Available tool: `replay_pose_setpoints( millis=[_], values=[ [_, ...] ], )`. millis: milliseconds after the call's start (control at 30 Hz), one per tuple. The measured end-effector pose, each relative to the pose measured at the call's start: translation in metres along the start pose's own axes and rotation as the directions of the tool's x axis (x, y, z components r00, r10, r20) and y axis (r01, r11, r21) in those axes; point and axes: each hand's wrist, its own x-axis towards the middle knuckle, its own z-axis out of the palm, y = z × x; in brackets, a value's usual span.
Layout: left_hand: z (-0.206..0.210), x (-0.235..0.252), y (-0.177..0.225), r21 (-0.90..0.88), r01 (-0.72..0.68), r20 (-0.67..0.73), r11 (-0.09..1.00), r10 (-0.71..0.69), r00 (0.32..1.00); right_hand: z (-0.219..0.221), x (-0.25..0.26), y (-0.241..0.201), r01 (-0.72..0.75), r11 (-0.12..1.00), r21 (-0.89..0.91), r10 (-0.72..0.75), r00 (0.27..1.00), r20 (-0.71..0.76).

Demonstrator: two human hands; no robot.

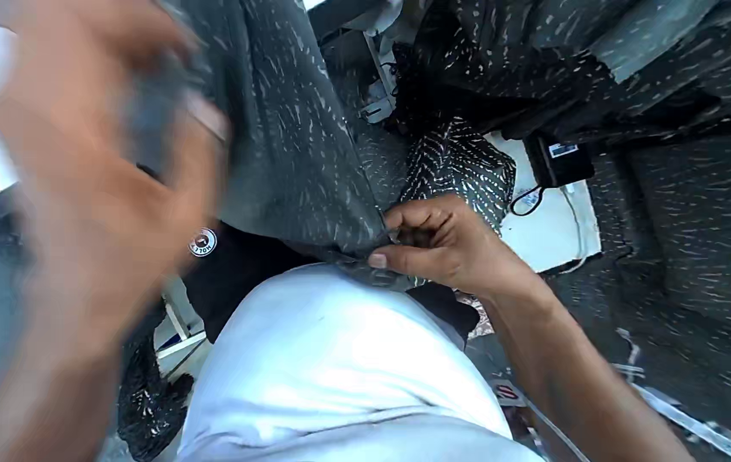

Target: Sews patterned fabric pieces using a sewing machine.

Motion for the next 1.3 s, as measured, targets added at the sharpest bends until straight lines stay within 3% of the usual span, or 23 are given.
replay_pose_setpoints(
  millis=[67,133,367,533,1033,1100,1167,1267,1300],
  values=[
    [0.031,-0.021,0.044,-0.12,-0.162,0.089,0.979,0.173,0.981,0.002,-0.006,-0.001,-0.02,0.999,0.035,0.021,0.999,-0.024],
    [0.057,-0.037,0.06,-0.246,-0.156,0.143,0.957,0.195,0.97,0.001,-0.012,-0.001,-0.034,0.998,0.059,0.035,0.999,-0.018],
    [0.085,-0.044,0.062,-0.353,-0.167,0.048,0.921,0.196,0.98,-0.001,-0.015,-0.001,-0.017,1.0,0.004,0.017,0.999,-0.047],
    [0.082,-0.048,0.061,-0.426,-0.174,0.017,0.888,0.2,0.98,0.005,-0.014,-0.001,-0.013,1.0,-0.026,0.01,0.993,-0.117],
    [0.077,-0.052,0.066,-0.193,-0.307,-0.021,0.932,0.308,0.951,0.005,-0.012,-0.004,0.025,0.999,-0.024,-0.027,0.996,-0.088],
    [0.077,-0.054,0.069,-0.259,-0.246,0.005,0.934,0.256,0.967,0.007,-0.011,-0.006,0.02,1.0,-0.006,-0.02,0.996,-0.09],
    [0.076,-0.057,0.069,-0.431,-0.085,0.124,0.898,0.153,0.98,0.011,-0.005,-0.006,-0.023,1.0,-0.002,0.022,0.988,-0.156],
    [0.061,-0.044,0.043,-0.673,0.226,0.41,0.704,0.101,0.906,0.011,0.006,0.004,-0.043,0.998,0.053,0.053,0.978,-0.201],
    [0.052,-0.034,0.028,-0.676,0.27,0.409,0.686,0.044,0.911,0.008,0.008,0.007,-0.035,0.994,0.107,0.053,0.984,-0.172]
  ],
)
